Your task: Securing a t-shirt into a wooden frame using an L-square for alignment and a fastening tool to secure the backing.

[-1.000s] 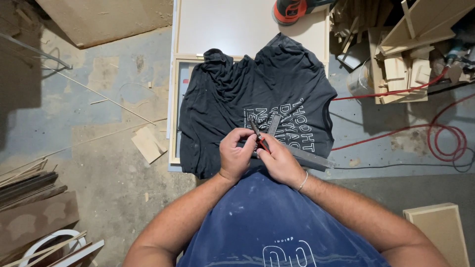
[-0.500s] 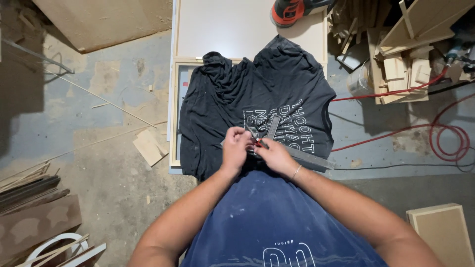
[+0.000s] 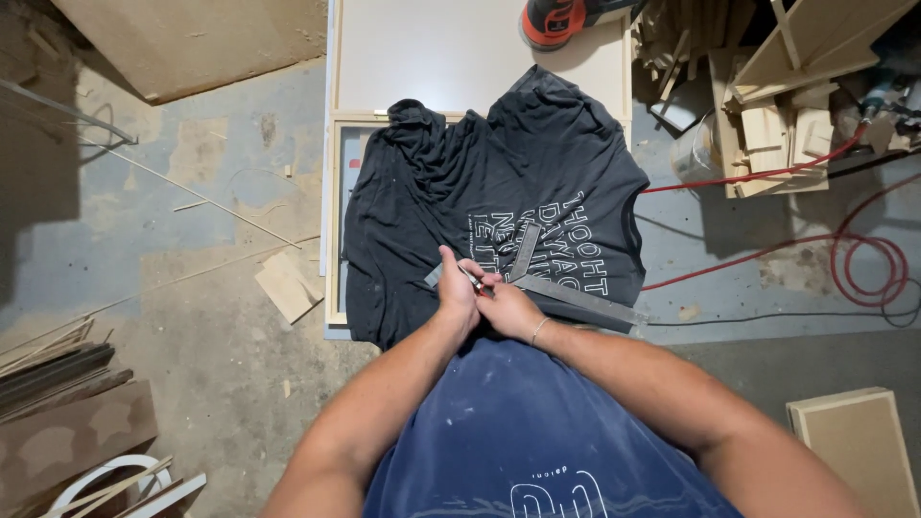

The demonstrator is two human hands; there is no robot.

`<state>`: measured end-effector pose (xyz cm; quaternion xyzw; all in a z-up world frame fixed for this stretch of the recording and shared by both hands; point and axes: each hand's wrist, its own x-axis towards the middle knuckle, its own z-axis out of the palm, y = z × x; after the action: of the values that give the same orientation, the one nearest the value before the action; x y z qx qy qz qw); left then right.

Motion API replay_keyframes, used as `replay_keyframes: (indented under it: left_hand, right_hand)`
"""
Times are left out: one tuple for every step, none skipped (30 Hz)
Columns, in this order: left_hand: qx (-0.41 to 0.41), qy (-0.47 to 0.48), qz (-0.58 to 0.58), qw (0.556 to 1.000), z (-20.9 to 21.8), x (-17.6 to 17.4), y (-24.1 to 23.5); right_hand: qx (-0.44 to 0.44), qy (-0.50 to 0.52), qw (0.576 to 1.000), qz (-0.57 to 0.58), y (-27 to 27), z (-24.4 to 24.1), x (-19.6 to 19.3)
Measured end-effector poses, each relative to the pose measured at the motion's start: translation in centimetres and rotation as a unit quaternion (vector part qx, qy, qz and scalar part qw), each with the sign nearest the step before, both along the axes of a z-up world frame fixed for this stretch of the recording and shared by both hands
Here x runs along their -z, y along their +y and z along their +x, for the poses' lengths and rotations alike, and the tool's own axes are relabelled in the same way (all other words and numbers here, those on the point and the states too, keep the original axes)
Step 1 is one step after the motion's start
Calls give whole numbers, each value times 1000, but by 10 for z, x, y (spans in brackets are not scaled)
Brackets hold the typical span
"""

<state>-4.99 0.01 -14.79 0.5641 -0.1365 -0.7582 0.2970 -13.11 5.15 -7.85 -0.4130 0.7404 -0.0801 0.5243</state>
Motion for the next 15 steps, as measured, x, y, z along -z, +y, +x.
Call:
replay_keyframes:
  left_hand:
    - [-12,-9,0,1000,0,-2,1]
    - [-11,-9,0,1000,0,3,-1]
    - [-11,-8,-3,1000,0,9,-1]
    - [-12,-7,-7,1000,1,14,-1]
    - [-13,-7,-6,1000,1,22,-1]
    - [-9,-15,0,1000,1,29,-2]
    - [-5,-23,5,1000,1,37,-2]
    - [-7,-23,5,1000,2,41,-2]
    - [-15,-18,6,1000,3,46,-3]
    - [-23,-13,8,1000,3,51,-5]
    - [-25,-13,9,1000,5,50,-7]
    - [-27,-4,25,999,6,49,-9]
    - [-28,4,42,999,8,48,-11]
    - [-29,3,43,999,14,47,-13]
    - [-5,27,55,998,18,47,-16]
  right_hand:
    - [-6,4,1000,7,-1,2,1]
    - [-5,4,1000,7,-2,2,-5]
    - [-2,2,1000,7,-2,2,-11]
    - [1,0,1000,7,-3,3,-17]
    - [0,0,1000,8,-4,3,-20]
    - [-5,13,1000,16,-5,4,-23]
    - [-12,27,999,24,-6,5,-26]
    - [-13,27,999,25,-4,3,-16]
    - [-17,20,999,24,-4,0,-7]
    - [-21,14,999,24,-3,-2,3]
    - [-23,13,999,25,-3,-4,4]
    - [-18,-16,1000,12,-3,-5,6]
    - [-13,-45,999,-1,-3,-6,7]
    - [-14,-46,999,0,0,-8,5]
    - [18,-90,996,-8,2,-10,2]
